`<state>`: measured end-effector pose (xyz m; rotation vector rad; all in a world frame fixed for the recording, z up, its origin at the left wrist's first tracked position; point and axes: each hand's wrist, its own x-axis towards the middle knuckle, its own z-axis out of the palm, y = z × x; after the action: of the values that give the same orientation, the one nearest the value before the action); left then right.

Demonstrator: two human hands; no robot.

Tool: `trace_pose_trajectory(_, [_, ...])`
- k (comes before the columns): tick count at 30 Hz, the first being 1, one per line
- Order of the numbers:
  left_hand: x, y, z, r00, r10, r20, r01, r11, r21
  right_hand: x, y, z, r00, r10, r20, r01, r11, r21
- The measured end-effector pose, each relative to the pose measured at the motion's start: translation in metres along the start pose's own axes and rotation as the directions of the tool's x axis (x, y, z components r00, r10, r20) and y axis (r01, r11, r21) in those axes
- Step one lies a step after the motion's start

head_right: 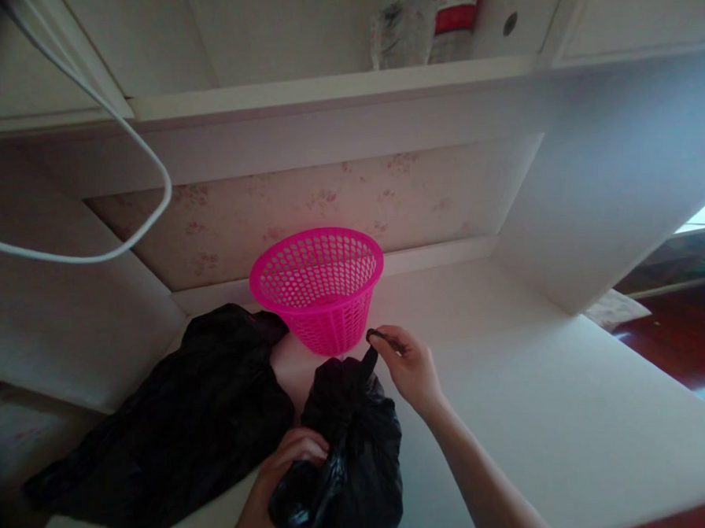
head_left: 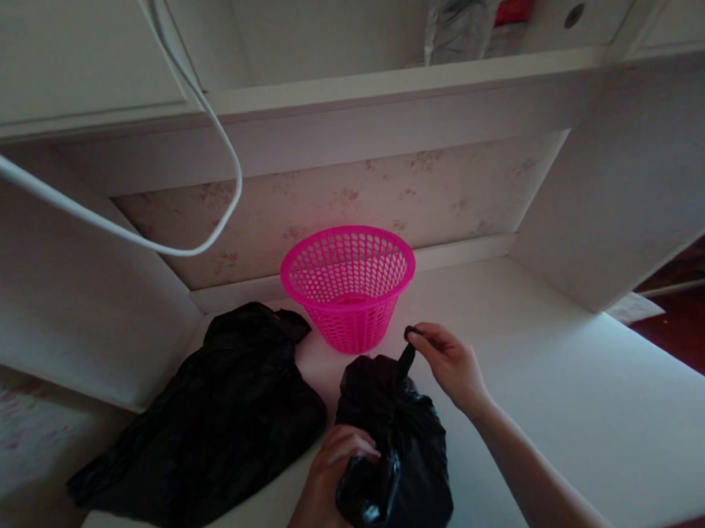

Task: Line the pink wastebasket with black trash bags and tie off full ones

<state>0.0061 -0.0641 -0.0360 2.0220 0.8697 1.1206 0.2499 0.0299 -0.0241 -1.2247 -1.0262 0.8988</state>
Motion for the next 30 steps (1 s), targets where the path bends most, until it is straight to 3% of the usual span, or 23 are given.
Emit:
trace_pose_trajectory(2, [0.009, 0.007, -0.003, 0.998, -0.068, -0.018, 0.068, 0.997, -0.031, -0.013, -0.023, 0.003, 0.990, -0.121, 0.071, 0.123, 0.992, -0.022])
trace_pose_trajectory(5, [0.029, 0.013, -0.009, 0.992, -0.123, 0.005, 0.123, 0.991, -0.059, -0.034, -0.052, 0.009, 0.918, -0.289, 0.271, 0.315, 0.948, -0.055])
trace_pose_trajectory(8, [0.052, 0.013, -0.010, 0.984, -0.170, 0.048, 0.174, 0.982, -0.080, -0.052, -0.069, 0.014, 0.838, -0.246, 0.487, 0.245, 0.967, 0.068])
trace_pose_trajectory(10, [0.062, 0.010, -0.009, 0.987, -0.143, 0.067, 0.150, 0.983, -0.108, -0.060, -0.071, 0.013, 0.807, -0.211, 0.551, 0.152, 0.977, 0.152])
trace_pose_trajectory(12, [0.067, 0.005, -0.007, 0.990, -0.135, 0.036, 0.139, 0.980, -0.145, -0.064, -0.065, 0.006, 0.876, -0.207, 0.436, 0.130, 0.971, 0.200])
trace_pose_trajectory(14, [0.067, 0.001, -0.007, 0.987, -0.163, -0.011, 0.158, 0.971, -0.177, -0.065, -0.051, -0.005, 0.968, -0.201, 0.151, 0.157, 0.953, 0.258])
trace_pose_trajectory(16, [0.063, -0.001, -0.008, 0.980, -0.191, -0.055, 0.176, 0.963, -0.202, -0.067, -0.034, -0.017, 0.979, -0.190, -0.077, 0.204, 0.938, 0.280])
trace_pose_trajectory(17, [0.062, 0.000, -0.009, 0.978, -0.196, -0.071, 0.178, 0.961, -0.213, -0.068, -0.027, -0.023, 0.977, -0.197, -0.084, 0.211, 0.949, 0.233])
trace_pose_trajectory(18, [0.060, 0.001, -0.010, 0.976, -0.199, -0.087, 0.176, 0.960, -0.217, -0.070, -0.022, -0.027, 0.978, -0.211, -0.009, 0.210, 0.967, 0.144])
trace_pose_trajectory(20, [0.058, 0.004, -0.011, 0.977, -0.185, -0.105, 0.160, 0.965, -0.208, -0.074, -0.017, -0.030, 0.934, -0.202, 0.295, 0.242, 0.965, -0.103])
trace_pose_trajectory(22, [0.058, 0.009, -0.010, 0.978, -0.150, -0.144, 0.124, 0.976, -0.178, -0.077, -0.020, -0.023, 0.820, -0.139, 0.555, 0.347, 0.892, -0.290])
trace_pose_trajectory(23, [0.058, 0.012, -0.009, 0.975, -0.133, -0.176, 0.106, 0.982, -0.156, -0.077, -0.023, -0.017, 0.772, -0.118, 0.625, 0.404, 0.849, -0.339])
trace_pose_trajectory(26, [0.056, 0.015, -0.005, 0.959, -0.092, -0.269, 0.071, 0.994, -0.086, -0.076, -0.027, 0.006, 0.718, -0.132, 0.683, 0.506, 0.773, -0.383])
trace_pose_trajectory(30, [0.044, 0.013, -0.002, 0.945, -0.024, -0.325, 0.027, 1.000, 0.005, -0.080, -0.011, 0.029, 0.745, -0.188, 0.640, 0.527, 0.755, -0.391])
